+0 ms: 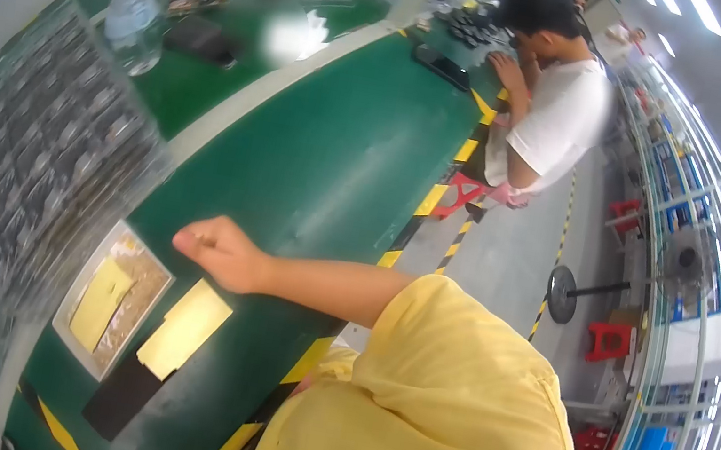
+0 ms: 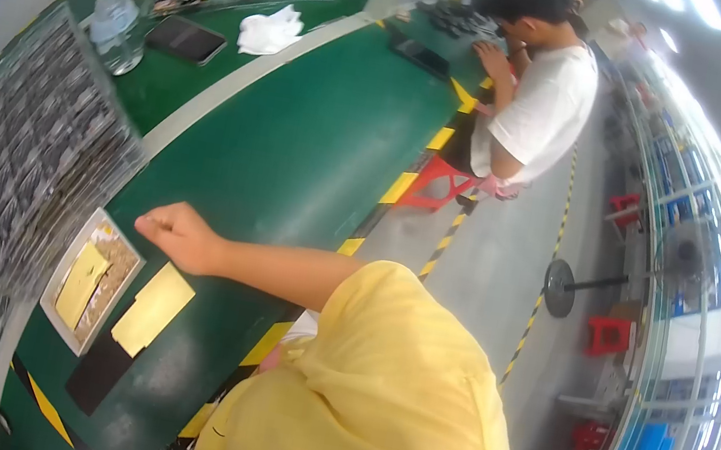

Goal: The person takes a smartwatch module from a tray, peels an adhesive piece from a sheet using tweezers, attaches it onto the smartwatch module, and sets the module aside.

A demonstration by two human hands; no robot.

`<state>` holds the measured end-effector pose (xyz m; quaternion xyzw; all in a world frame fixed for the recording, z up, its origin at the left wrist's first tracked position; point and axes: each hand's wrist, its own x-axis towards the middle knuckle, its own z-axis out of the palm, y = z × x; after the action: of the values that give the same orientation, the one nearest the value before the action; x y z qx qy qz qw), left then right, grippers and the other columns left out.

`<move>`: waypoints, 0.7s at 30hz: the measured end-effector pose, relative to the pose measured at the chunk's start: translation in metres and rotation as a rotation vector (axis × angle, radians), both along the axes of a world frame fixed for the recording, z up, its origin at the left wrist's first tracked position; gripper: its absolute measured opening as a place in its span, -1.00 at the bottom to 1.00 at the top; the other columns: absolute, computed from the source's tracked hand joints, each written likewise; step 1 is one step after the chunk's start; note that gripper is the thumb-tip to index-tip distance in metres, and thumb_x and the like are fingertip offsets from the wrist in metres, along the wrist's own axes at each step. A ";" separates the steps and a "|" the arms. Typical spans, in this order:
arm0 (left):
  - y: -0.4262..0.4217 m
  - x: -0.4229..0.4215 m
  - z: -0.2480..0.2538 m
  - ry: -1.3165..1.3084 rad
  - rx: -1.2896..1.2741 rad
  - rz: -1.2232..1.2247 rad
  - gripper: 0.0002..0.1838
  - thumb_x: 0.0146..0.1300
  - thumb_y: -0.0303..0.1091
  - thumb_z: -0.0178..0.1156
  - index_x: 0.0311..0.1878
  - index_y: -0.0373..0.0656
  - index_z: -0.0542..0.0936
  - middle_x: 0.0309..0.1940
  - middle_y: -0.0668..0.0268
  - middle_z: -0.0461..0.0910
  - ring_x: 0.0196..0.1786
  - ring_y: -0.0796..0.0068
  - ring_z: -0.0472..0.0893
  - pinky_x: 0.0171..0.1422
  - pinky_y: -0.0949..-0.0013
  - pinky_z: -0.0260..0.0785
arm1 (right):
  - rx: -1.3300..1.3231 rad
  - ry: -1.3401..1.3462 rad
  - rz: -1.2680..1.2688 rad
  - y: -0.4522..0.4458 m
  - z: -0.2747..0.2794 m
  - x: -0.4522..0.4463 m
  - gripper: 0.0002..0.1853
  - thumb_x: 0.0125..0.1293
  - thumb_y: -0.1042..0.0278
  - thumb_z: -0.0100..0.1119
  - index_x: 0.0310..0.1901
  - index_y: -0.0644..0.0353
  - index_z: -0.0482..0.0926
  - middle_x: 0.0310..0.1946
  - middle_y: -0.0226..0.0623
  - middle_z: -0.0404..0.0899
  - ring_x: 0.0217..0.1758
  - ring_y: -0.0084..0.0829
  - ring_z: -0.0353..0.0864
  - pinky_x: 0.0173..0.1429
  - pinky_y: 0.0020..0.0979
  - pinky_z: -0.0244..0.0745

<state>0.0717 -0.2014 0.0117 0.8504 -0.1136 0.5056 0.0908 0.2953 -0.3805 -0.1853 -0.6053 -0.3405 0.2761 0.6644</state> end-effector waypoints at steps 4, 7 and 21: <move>-0.013 0.006 0.008 0.046 -0.001 -0.096 -0.77 0.38 -0.34 -0.02 -0.07 -0.29 0.51 -0.19 0.17 0.53 -0.14 0.34 0.50 0.03 0.30 0.35 | 0.033 0.017 -0.033 0.001 -0.001 -0.001 -0.55 0.48 0.12 0.01 -0.58 0.15 0.30 -0.61 -0.67 0.18 -0.49 -0.76 0.11 -0.44 -0.55 0.08; -0.023 0.008 0.010 0.067 -0.006 -0.121 -0.76 0.38 -0.33 -0.02 -0.05 -0.29 0.50 -0.17 0.16 0.52 -0.12 0.33 0.50 0.05 0.29 0.35 | 0.047 0.052 -0.027 0.001 0.000 0.000 -0.54 0.50 0.15 -0.03 -0.60 0.09 0.23 -0.62 -0.66 0.13 -0.51 -0.74 0.04 -0.45 -0.55 0.00; -0.038 0.019 0.016 0.060 0.003 -0.171 -0.70 0.37 -0.29 0.00 0.05 -0.28 0.46 -0.06 0.10 0.49 -0.01 0.26 0.47 0.16 0.22 0.31 | 0.213 0.337 0.001 0.000 -0.002 0.012 -0.49 0.50 0.01 -0.09 -0.60 0.05 0.11 -0.72 -0.54 0.02 -0.67 -0.63 -0.04 -0.57 -0.49 -0.14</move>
<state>0.0903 -0.2394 0.0280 0.8525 -0.1839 0.4702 0.1357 0.3076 -0.3805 -0.1875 -0.4767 -0.2523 0.3362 0.7721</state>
